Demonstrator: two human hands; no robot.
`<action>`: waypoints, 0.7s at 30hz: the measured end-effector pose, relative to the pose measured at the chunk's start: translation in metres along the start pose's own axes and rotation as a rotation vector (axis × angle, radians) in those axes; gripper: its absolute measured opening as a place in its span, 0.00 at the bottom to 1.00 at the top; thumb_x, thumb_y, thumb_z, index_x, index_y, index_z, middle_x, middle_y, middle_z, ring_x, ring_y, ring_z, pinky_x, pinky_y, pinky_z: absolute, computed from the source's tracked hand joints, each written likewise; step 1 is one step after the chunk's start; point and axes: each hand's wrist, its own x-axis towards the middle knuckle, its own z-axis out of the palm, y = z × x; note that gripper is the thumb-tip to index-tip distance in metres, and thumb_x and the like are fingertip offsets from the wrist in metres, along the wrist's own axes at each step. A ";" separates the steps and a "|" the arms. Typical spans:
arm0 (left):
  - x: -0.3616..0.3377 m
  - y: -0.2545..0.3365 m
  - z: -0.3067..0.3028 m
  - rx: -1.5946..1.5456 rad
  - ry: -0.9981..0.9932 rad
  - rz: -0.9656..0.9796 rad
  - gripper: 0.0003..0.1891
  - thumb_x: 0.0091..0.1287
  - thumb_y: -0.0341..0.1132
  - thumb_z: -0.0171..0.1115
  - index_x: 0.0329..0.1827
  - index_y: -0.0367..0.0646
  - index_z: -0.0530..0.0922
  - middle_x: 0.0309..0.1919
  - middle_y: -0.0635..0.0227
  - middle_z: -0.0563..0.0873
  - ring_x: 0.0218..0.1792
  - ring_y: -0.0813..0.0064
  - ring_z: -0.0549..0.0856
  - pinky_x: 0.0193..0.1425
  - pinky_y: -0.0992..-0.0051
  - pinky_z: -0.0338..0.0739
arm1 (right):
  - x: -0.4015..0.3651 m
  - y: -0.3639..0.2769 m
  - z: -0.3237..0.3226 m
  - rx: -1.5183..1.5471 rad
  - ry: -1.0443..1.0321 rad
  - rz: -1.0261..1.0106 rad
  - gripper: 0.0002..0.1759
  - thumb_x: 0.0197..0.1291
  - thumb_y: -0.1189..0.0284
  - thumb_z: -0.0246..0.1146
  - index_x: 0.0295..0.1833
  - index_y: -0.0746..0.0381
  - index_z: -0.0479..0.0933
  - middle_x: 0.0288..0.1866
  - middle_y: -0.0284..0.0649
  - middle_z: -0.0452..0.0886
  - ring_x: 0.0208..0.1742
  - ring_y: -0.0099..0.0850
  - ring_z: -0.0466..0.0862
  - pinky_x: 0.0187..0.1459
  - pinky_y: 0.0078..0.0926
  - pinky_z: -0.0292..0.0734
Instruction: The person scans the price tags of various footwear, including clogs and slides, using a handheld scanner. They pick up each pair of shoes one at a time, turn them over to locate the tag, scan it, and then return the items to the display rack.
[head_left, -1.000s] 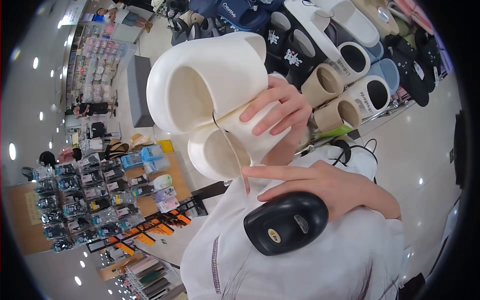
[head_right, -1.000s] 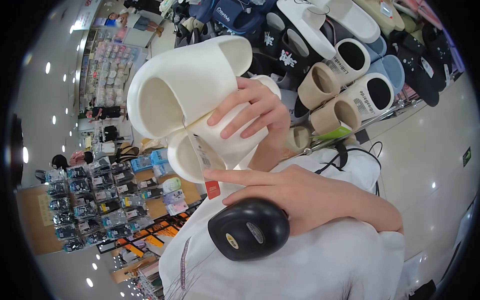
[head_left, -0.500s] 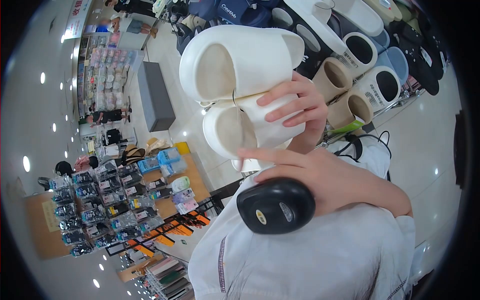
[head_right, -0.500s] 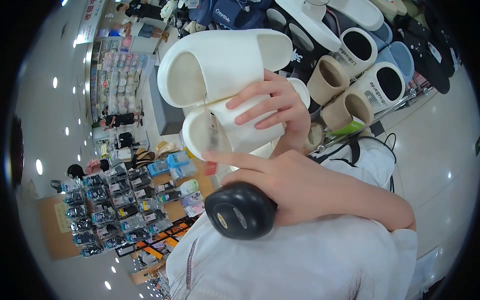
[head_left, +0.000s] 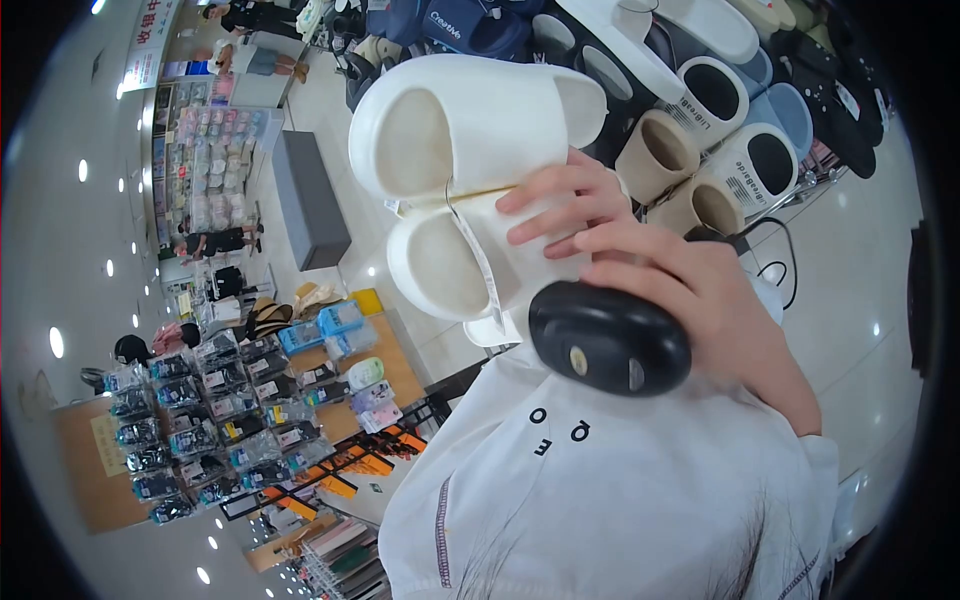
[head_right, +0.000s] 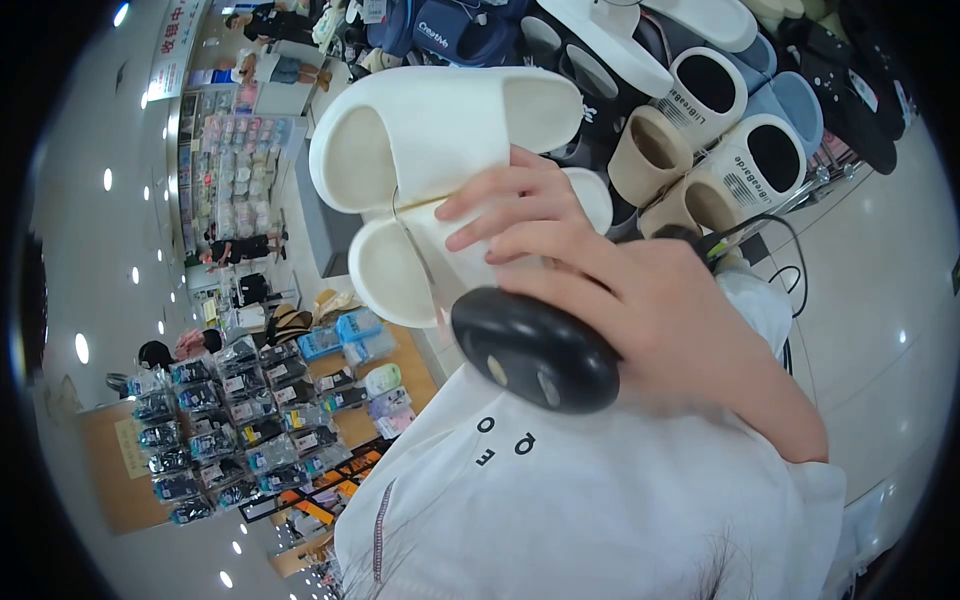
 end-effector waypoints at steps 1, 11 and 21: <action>-0.006 -0.002 0.006 0.076 0.116 0.073 0.08 0.64 0.36 0.47 0.42 0.45 0.72 0.39 0.67 0.81 0.38 0.71 0.82 0.38 0.76 0.76 | 0.001 -0.003 -0.005 -0.064 -0.042 0.046 0.23 0.38 0.76 0.64 0.47 0.60 0.73 0.51 0.35 0.74 0.36 0.32 0.81 0.32 0.22 0.77; -0.025 0.013 0.098 0.941 1.242 0.315 0.14 0.65 0.36 0.48 0.49 0.37 0.69 0.39 0.57 0.77 0.20 0.79 0.74 0.17 0.86 0.71 | -0.021 0.016 -0.006 0.012 -0.018 0.131 0.27 0.34 0.76 0.68 0.47 0.61 0.74 0.56 0.43 0.71 0.50 0.39 0.78 0.46 0.28 0.75; -0.019 -0.001 0.088 1.391 1.567 -0.004 0.13 0.64 0.37 0.45 0.27 0.38 0.72 0.14 0.69 0.74 0.13 0.82 0.72 0.18 0.85 0.68 | -0.031 0.028 -0.005 0.009 0.133 0.297 0.36 0.32 0.77 0.69 0.56 0.53 0.70 0.66 0.39 0.60 0.56 0.37 0.73 0.49 0.29 0.74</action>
